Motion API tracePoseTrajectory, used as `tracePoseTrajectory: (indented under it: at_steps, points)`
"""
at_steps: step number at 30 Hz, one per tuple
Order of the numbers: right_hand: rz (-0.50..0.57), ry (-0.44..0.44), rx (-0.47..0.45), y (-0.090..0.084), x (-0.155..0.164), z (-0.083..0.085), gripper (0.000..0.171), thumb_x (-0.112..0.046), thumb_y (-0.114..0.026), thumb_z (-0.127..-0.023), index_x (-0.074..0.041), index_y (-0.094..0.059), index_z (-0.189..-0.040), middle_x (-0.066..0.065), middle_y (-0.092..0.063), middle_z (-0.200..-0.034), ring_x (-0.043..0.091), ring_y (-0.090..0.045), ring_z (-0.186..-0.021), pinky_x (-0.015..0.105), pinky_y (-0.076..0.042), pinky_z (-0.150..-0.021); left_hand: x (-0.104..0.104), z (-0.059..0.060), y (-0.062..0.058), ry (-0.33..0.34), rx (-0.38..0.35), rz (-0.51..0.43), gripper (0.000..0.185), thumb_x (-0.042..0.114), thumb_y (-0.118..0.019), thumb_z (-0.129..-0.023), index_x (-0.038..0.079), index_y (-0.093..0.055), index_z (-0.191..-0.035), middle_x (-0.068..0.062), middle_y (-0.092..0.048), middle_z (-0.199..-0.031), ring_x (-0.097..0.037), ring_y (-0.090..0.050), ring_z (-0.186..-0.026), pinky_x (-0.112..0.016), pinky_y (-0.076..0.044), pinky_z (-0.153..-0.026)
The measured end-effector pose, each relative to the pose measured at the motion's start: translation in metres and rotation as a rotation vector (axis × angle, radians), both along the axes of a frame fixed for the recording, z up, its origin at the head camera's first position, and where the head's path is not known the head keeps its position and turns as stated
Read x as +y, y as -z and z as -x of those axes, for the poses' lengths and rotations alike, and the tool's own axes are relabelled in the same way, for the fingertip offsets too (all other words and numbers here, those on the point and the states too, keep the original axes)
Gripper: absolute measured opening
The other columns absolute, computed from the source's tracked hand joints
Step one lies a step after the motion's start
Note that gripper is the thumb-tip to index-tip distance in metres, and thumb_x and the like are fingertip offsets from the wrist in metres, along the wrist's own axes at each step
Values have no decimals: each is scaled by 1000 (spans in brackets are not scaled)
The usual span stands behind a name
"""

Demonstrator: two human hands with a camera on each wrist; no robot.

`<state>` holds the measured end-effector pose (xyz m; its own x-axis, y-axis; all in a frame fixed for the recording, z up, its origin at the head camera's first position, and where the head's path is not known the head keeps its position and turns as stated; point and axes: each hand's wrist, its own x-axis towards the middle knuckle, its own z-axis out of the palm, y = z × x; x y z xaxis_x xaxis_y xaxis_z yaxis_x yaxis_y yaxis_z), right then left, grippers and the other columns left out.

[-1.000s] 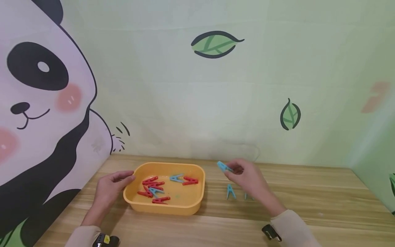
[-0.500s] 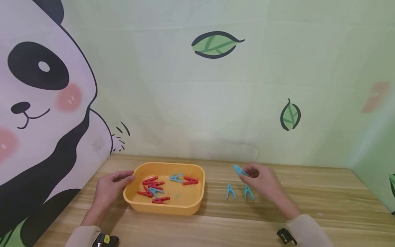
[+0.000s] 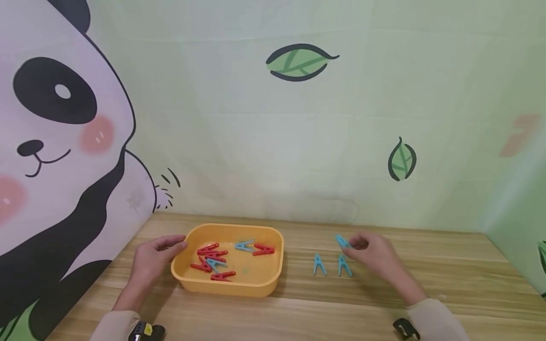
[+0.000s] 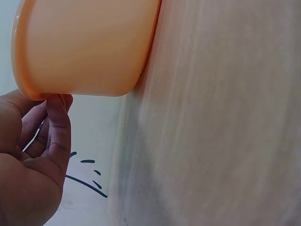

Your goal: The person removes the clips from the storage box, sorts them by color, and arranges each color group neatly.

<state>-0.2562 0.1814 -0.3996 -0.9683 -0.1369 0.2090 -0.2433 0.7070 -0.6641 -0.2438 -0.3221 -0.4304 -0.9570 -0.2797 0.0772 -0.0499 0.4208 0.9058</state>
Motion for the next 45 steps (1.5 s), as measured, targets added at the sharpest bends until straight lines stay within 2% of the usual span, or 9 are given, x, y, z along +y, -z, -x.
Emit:
tracePoseTrajectory:
  at_steps: [8,18,30,34,41,45]
  points:
    - [-60,2,4,9,13,2,19,-16,-84,-92,-1,-72,-93,4,-73,-90,23,-68,-87,41,-58,-75,2,1,2,-2,-7,0,44,30,-76,-102,1,-71,-135,-19,-69,-137,-33,-62,-127,-14,-55,-83]
    - [-90,11,-89,12,24,4,18,-15,-82,-90,0,-71,-90,4,-70,-87,21,-61,-79,35,-52,-66,3,3,2,3,-16,-8,45,30,-76,-102,2,-71,-136,-19,-68,-138,-32,-62,-128,-12,-53,-82]
    - [-128,30,-178,14,35,5,23,-19,-80,-92,1,-71,-97,7,-69,-93,22,-61,-81,36,-53,-67,2,2,1,2,-32,-1,47,33,-76,-102,3,-70,-137,-18,-67,-140,-34,-60,-131,-17,-56,-88]
    - [-143,40,-193,14,37,5,23,-20,-79,-92,1,-71,-96,5,-67,-88,21,-59,-79,34,-51,-65,2,1,0,2,-33,0,47,34,-76,-101,3,-70,-137,-19,-67,-140,-35,-60,-131,-16,-56,-88]
    - [-132,26,-229,17,38,2,18,-17,-81,-89,-4,-69,-86,2,-61,-76,18,-53,-69,31,-44,-59,1,1,1,-12,-21,-4,47,33,-77,-101,2,-71,-136,-18,-68,-139,-34,-61,-130,-14,-55,-85]
    - [-122,23,-252,17,37,1,20,-19,-82,-91,-4,-68,-86,3,-61,-76,19,-56,-69,32,-47,-60,-1,1,1,-15,-25,-10,47,34,-77,-101,3,-71,-136,-18,-68,-138,-34,-61,-131,-15,-55,-86]
